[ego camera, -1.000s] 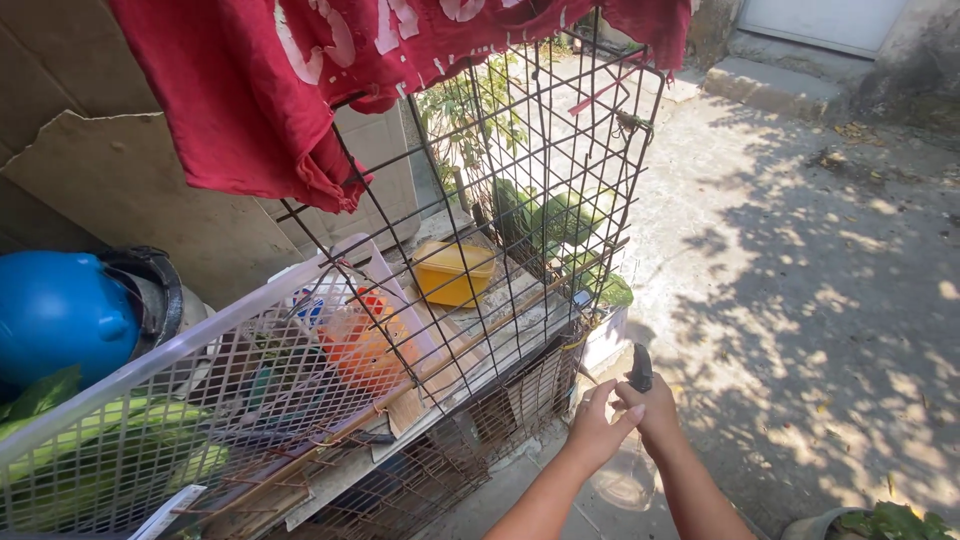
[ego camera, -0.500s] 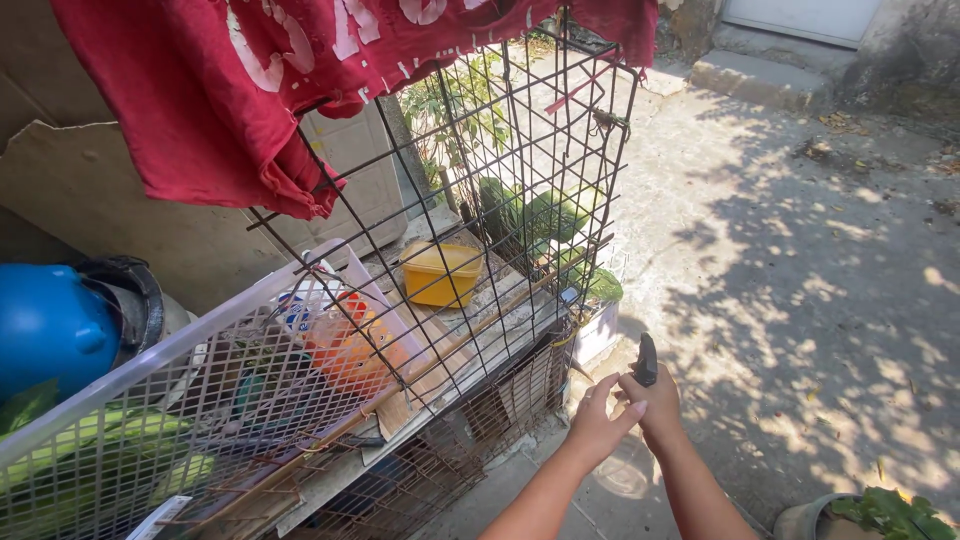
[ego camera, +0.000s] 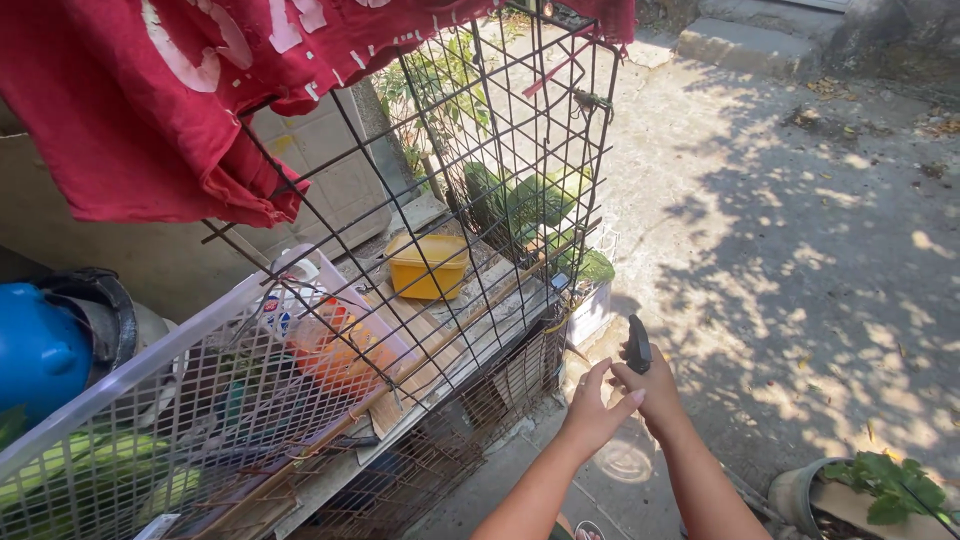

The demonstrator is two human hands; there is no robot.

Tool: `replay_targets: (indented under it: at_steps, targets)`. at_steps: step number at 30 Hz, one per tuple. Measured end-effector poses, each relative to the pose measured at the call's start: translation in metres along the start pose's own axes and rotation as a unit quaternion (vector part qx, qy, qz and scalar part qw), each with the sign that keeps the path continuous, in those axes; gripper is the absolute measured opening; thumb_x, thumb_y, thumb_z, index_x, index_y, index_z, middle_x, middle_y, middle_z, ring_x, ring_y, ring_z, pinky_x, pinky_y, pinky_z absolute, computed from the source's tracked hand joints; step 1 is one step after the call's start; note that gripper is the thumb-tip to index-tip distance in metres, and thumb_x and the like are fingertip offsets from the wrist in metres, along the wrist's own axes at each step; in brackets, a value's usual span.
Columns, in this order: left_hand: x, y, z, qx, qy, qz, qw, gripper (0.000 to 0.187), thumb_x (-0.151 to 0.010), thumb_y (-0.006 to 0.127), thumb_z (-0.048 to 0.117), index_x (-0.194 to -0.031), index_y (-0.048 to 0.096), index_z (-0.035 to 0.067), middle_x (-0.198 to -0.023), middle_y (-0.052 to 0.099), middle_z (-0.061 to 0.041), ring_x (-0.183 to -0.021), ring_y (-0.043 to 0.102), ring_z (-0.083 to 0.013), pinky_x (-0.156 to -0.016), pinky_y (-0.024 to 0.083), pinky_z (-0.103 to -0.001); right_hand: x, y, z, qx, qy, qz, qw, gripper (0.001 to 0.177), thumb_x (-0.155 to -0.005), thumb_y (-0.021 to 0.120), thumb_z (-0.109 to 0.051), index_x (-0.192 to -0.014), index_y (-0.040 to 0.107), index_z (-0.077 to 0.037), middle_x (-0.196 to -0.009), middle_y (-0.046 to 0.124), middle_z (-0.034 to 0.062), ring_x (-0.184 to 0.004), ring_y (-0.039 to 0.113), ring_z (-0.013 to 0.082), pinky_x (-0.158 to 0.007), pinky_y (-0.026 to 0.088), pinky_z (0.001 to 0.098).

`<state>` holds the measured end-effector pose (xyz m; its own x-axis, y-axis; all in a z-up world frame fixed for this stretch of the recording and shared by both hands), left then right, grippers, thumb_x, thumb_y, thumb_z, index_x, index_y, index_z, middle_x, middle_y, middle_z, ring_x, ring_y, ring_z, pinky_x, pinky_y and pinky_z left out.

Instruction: Watering various potted plants using a manual spray bottle

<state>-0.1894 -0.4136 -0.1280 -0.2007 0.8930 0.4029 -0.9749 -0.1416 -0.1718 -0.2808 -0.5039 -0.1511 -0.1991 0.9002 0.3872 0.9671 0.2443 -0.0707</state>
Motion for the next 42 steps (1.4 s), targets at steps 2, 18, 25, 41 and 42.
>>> replay_targets:
  at_steps: [2, 18, 25, 41, 42]
  targets:
    - [-0.019, -0.007, -0.018, 0.014, 0.008, 0.013, 1.0, 0.084, -0.086, 0.062, 0.054, -0.157, 0.034, 0.019, -0.162, 0.036, -0.009, -0.15, 0.036, -0.026, -0.117, 0.034, -0.043, -0.002, -0.007, -0.004, 0.024, -0.008, 0.018, 1.0, 0.043, -0.082, 0.065, -0.009, -0.123, 0.056, -0.004, -0.108, 0.058, 0.0107, -0.08, 0.065, 0.0286, -0.074, 0.053, 0.0416]
    - [-0.092, -0.078, -0.005, 0.136, 0.053, 0.019, 0.989, 0.059, -0.099, 0.067, 0.022, -0.147, 0.045, -0.006, -0.148, 0.041, -0.037, -0.145, 0.034, -0.0536, -0.117, 0.036, -0.061, -0.003, -0.048, -0.054, 0.09, -0.082, 0.208, 0.971, 0.053, -0.072, 0.084, -0.02, -0.122, 0.069, -0.011, -0.08, 0.063, 0.0109, -0.076, 0.058, 0.0207, -0.069, 0.047, 0.034]
    - [-0.122, -0.071, -0.022, 0.102, 0.055, -0.015, 0.993, 0.055, -0.099, 0.068, 0.026, -0.144, 0.05, 0.0, -0.146, 0.048, -0.032, -0.143, 0.042, -0.0463, -0.115, 0.042, -0.056, -0.057, -0.014, -0.003, 0.095, -0.096, 0.168, 0.976, 0.051, -0.074, 0.085, -0.015, -0.123, 0.071, -0.01, -0.086, 0.061, 0.0146, -0.082, 0.061, 0.025, -0.076, 0.048, 0.038]
    - [-0.237, 0.003, -0.098, 0.164, -0.042, 0.09, 0.981, 0.061, -0.094, 0.063, 0.042, -0.149, 0.046, 0.021, -0.158, 0.047, -0.003, -0.147, 0.047, -0.017, -0.117, 0.042, -0.036, -0.222, 0.007, 0.067, 0.117, -0.025, -0.057, 0.991, 0.042, -0.07, 0.068, -0.01, -0.112, 0.068, -0.01, -0.106, 0.071, 0.0063, -0.091, 0.066, 0.0175, -0.072, 0.056, 0.0343]
    - [-0.237, 0.01, -0.097, 0.176, -0.06, 0.102, 0.977, 0.067, -0.094, 0.062, 0.046, -0.154, 0.04, 0.022, -0.162, 0.043, -0.001, -0.148, 0.045, -0.0158, -0.117, 0.042, -0.036, -0.226, 0.009, 0.068, 0.118, -0.034, -0.096, 0.988, 0.047, -0.071, 0.07, -0.011, -0.118, 0.068, -0.012, -0.112, 0.071, 0.0061, -0.098, 0.067, 0.017, -0.075, 0.058, 0.0335]
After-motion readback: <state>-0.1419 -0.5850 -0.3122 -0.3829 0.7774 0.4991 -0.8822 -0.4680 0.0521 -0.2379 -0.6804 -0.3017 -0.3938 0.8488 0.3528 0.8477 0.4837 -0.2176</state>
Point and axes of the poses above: each hand's wrist, its own x-axis away from the middle knuckle, its own y-axis out of the palm, z = x × y, the point moved 10 cm from there along -x, towards the middle knuckle
